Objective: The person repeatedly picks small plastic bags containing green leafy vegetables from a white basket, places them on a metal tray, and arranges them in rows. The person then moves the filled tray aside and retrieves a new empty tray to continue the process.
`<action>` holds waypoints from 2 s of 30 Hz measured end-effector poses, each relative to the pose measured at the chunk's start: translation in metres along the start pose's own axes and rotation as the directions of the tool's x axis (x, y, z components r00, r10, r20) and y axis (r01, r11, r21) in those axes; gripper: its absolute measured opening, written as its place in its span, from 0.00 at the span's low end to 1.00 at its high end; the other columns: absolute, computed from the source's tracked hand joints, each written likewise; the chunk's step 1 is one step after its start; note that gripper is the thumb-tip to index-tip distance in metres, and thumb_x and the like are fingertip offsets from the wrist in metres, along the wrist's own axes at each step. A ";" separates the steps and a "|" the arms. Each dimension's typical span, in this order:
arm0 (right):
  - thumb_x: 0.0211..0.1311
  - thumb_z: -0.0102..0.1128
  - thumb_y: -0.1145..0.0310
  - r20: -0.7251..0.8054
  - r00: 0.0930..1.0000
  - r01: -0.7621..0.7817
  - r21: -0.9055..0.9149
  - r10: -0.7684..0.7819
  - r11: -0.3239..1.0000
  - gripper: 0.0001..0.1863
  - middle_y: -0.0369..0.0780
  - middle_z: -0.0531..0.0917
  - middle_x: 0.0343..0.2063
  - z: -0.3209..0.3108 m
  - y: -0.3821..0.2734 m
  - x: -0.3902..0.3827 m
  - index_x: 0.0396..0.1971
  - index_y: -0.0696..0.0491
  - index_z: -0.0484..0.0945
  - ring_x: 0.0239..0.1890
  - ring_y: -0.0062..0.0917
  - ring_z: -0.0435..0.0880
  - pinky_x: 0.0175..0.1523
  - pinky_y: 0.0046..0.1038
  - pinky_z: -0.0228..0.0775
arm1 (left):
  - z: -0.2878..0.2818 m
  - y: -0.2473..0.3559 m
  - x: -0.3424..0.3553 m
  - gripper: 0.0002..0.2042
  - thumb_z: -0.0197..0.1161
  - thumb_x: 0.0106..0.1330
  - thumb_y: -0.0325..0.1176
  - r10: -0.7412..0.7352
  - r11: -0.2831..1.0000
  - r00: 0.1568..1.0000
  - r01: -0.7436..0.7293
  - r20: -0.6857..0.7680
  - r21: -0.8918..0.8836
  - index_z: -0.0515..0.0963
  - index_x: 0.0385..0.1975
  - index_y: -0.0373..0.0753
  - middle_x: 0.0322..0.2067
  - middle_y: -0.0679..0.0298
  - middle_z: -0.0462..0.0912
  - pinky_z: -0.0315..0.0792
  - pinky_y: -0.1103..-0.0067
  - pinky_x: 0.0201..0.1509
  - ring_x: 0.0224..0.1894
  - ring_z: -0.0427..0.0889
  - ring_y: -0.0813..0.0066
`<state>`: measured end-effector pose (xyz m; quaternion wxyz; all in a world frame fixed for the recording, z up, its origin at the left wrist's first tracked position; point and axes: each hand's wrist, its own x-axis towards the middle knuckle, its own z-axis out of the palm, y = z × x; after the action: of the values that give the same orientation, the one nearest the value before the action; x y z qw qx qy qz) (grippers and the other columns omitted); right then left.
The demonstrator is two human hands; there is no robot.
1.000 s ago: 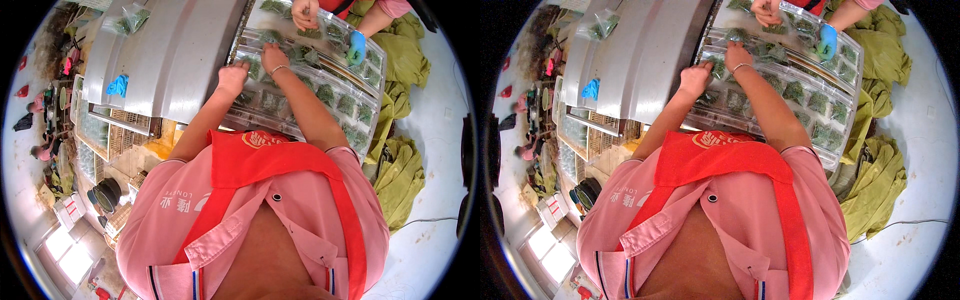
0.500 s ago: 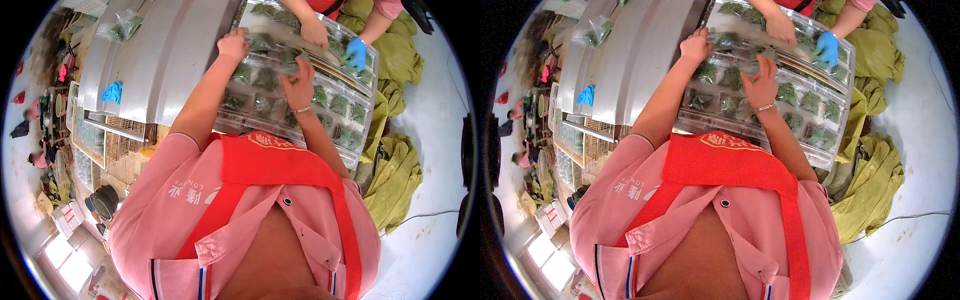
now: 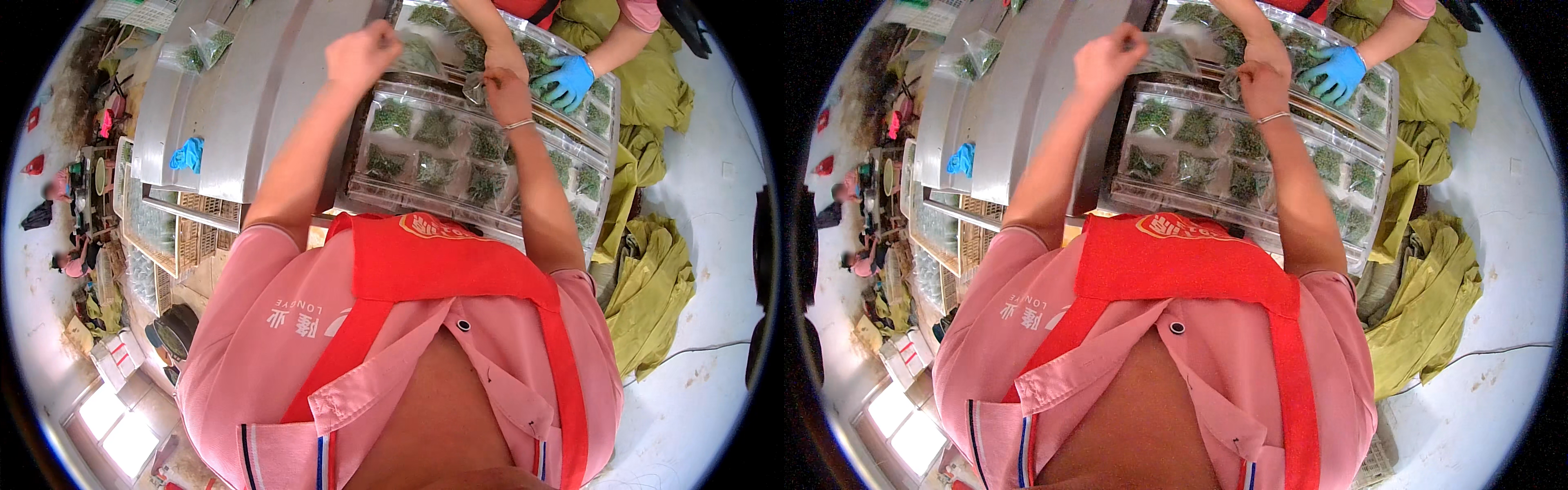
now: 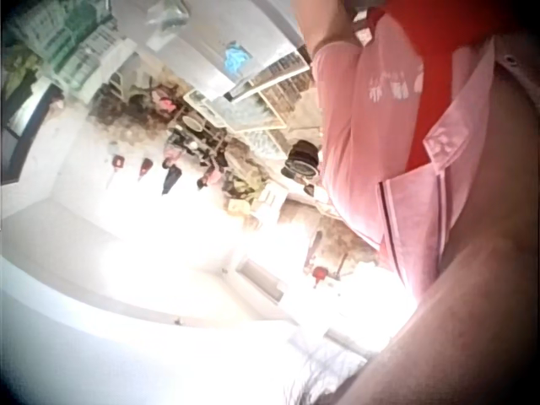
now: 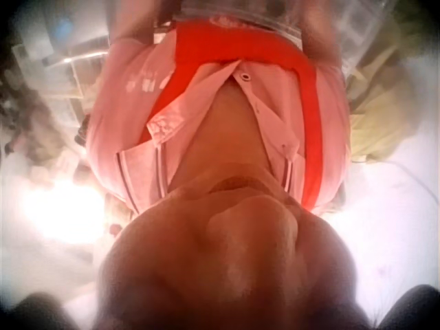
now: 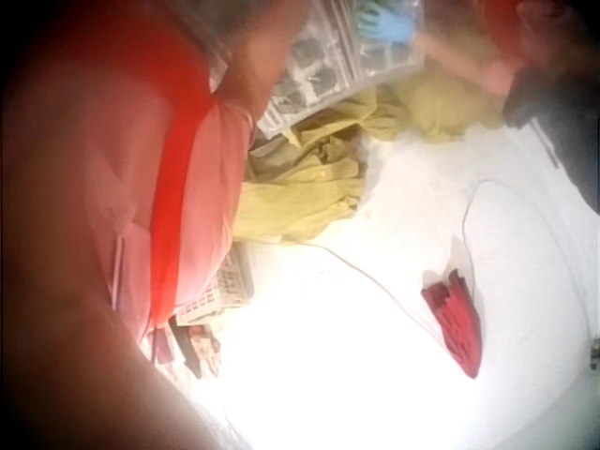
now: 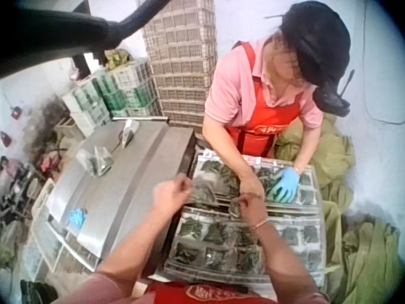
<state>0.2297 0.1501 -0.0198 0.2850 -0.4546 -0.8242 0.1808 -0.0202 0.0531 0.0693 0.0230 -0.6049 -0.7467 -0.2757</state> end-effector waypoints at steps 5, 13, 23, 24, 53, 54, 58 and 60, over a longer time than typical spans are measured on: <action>0.56 0.55 0.68 0.296 0.947 -0.247 0.411 0.128 0.878 0.07 0.38 0.81 0.24 -0.067 -0.039 0.015 0.32 0.52 0.79 0.17 0.22 0.79 0.28 0.23 0.70 | -0.094 -0.083 -0.018 0.09 0.61 0.56 0.38 -0.353 0.893 0.935 0.330 -0.022 -0.307 0.77 0.28 0.38 0.20 0.68 0.79 0.70 0.82 0.23 0.22 0.77 0.83; 0.57 0.54 0.68 0.290 0.865 0.308 0.337 -0.409 0.890 0.06 0.36 0.79 0.25 -0.051 -0.146 0.066 0.33 0.52 0.77 0.27 0.26 0.79 0.34 0.27 0.70 | -0.169 -0.203 -0.075 0.10 0.60 0.53 0.39 -0.555 0.826 0.695 0.525 -0.457 -0.204 0.75 0.25 0.39 0.20 0.65 0.82 0.72 0.80 0.29 0.23 0.82 0.75; 0.52 0.49 0.74 -0.011 0.382 0.890 0.276 -0.924 0.364 0.12 0.35 0.79 0.34 0.092 -0.362 0.120 0.36 0.47 0.77 0.42 0.33 0.76 0.45 0.32 0.69 | -0.145 -0.224 -0.131 0.14 0.61 0.56 0.40 -0.701 0.696 0.677 0.580 -0.225 -0.424 0.74 0.37 0.37 0.29 0.61 0.83 0.73 0.78 0.33 0.30 0.83 0.73; 0.51 0.50 0.74 0.130 0.387 0.880 0.243 -0.913 0.408 0.14 0.34 0.78 0.38 0.113 -0.367 0.121 0.37 0.46 0.78 0.44 0.33 0.75 0.48 0.32 0.69 | -0.149 -0.216 -0.133 0.14 0.61 0.56 0.40 -0.654 0.754 0.704 0.577 -0.277 -0.315 0.74 0.38 0.38 0.29 0.62 0.83 0.73 0.78 0.33 0.31 0.83 0.73; 0.52 0.60 0.55 0.276 0.957 0.038 -0.426 0.090 0.904 0.27 0.40 0.71 0.52 -0.001 0.005 -0.129 0.52 0.47 0.70 0.49 0.38 0.69 0.52 0.37 0.65 | 0.108 0.016 -0.121 0.27 0.58 0.57 0.42 0.294 0.922 0.820 -0.378 0.491 0.081 0.63 0.58 0.50 0.60 0.65 0.62 0.57 0.63 0.60 0.60 0.63 0.60; 0.52 0.60 0.55 0.269 0.958 0.030 -0.431 0.096 0.902 0.26 0.40 0.71 0.51 0.000 0.005 -0.130 0.52 0.47 0.71 0.49 0.38 0.69 0.52 0.37 0.65 | 0.109 0.017 -0.122 0.27 0.58 0.57 0.42 0.289 0.924 0.822 -0.374 0.490 0.083 0.63 0.58 0.50 0.60 0.65 0.63 0.57 0.63 0.60 0.60 0.63 0.60; 0.50 0.61 0.54 0.273 0.951 -0.009 -0.445 0.145 0.895 0.28 0.40 0.71 0.51 -0.004 -0.006 -0.127 0.52 0.47 0.71 0.50 0.37 0.69 0.52 0.37 0.64 | 0.112 0.015 -0.127 0.25 0.58 0.57 0.40 0.296 0.945 0.848 -0.326 0.439 -0.007 0.65 0.57 0.48 0.59 0.64 0.65 0.56 0.60 0.60 0.60 0.63 0.58; 0.48 0.62 0.54 0.234 0.972 0.089 -0.366 -0.001 0.926 0.29 0.40 0.71 0.51 -0.009 -0.019 -0.120 0.52 0.47 0.71 0.51 0.37 0.69 0.54 0.37 0.63 | 0.100 0.015 -0.123 0.26 0.59 0.56 0.40 0.311 0.943 0.869 -0.332 0.384 -0.011 0.65 0.56 0.49 0.59 0.63 0.65 0.56 0.60 0.60 0.60 0.64 0.58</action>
<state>0.2737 0.0382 -0.0389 0.1002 -0.4573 -0.8812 0.0652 0.0563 -0.0104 -0.0547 -0.0599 -0.7616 -0.6331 -0.1246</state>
